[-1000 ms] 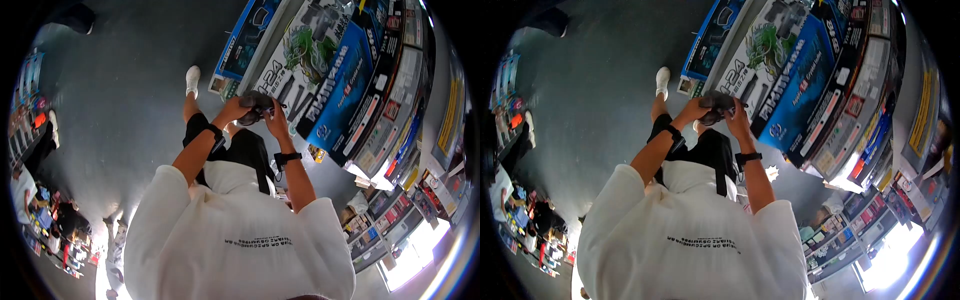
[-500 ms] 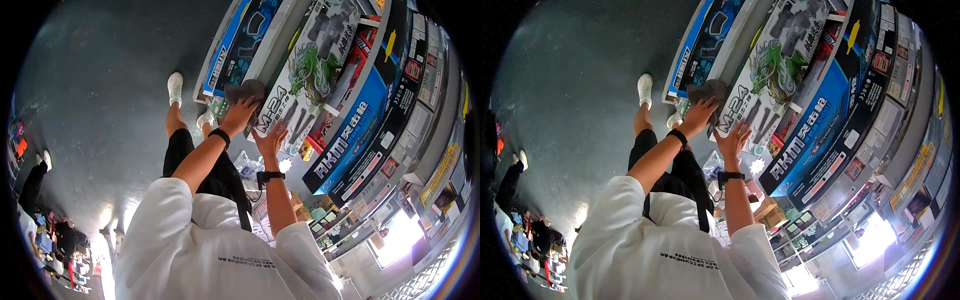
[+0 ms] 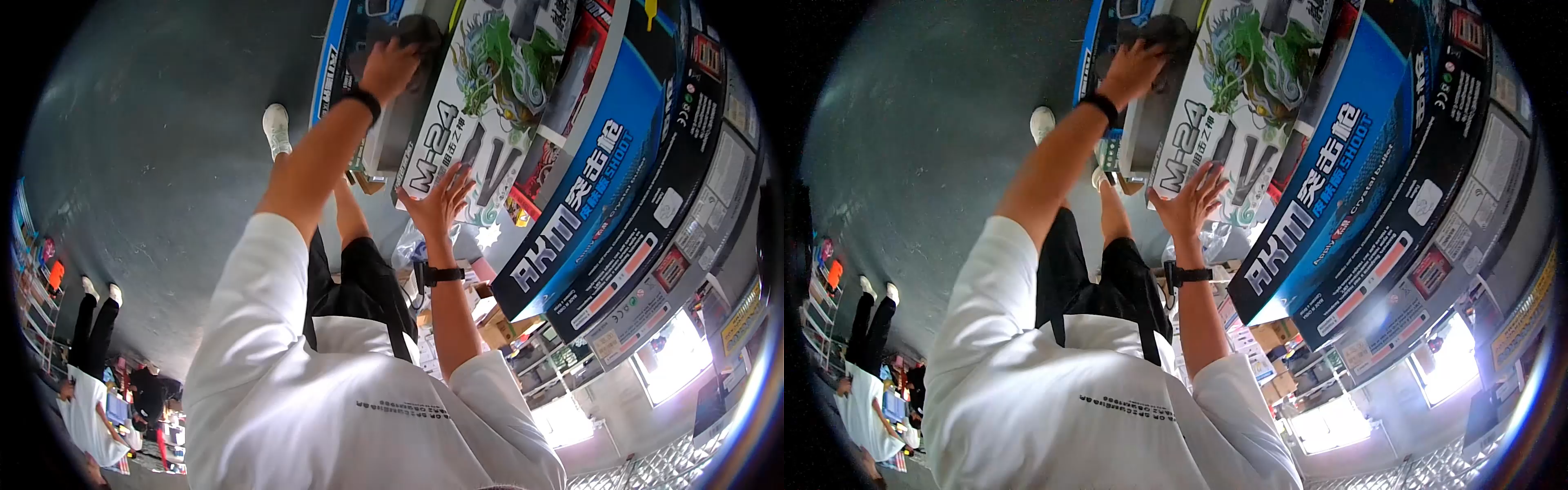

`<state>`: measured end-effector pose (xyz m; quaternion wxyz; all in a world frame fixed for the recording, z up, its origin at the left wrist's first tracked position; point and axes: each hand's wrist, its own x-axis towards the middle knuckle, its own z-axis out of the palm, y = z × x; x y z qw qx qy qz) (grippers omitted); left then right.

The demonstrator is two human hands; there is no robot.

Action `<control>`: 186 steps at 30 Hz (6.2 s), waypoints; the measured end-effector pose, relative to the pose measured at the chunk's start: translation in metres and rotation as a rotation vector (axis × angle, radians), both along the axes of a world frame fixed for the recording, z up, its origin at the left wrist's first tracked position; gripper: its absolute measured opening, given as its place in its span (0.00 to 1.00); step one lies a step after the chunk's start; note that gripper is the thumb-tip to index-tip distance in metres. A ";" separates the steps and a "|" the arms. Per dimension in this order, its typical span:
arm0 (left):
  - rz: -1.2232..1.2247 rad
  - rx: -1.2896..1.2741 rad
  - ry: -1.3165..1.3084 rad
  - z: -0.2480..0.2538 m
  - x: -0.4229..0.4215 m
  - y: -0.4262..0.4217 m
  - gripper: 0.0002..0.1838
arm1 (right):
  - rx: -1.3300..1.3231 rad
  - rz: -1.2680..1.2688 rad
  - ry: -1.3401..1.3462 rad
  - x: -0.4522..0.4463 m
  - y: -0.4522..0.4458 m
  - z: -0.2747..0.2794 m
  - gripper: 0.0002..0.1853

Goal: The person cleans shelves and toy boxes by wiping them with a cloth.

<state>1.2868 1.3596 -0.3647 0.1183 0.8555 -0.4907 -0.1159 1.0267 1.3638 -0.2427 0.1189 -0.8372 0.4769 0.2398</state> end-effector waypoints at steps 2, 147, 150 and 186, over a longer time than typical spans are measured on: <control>-0.092 -0.017 -0.030 -0.010 0.016 -0.002 0.22 | -0.020 0.002 -0.004 -0.001 0.002 -0.004 0.72; 0.068 -0.797 1.236 0.342 0.377 -0.333 0.26 | -0.407 -0.137 -0.736 0.488 -0.296 0.256 0.31; 0.008 -0.831 0.758 0.364 0.405 -0.355 0.26 | -0.344 -0.163 -0.761 0.518 -0.316 0.267 0.35; 0.042 0.402 1.696 0.299 0.186 -0.161 0.34 | -0.732 -0.533 -0.487 0.313 -0.071 0.256 0.43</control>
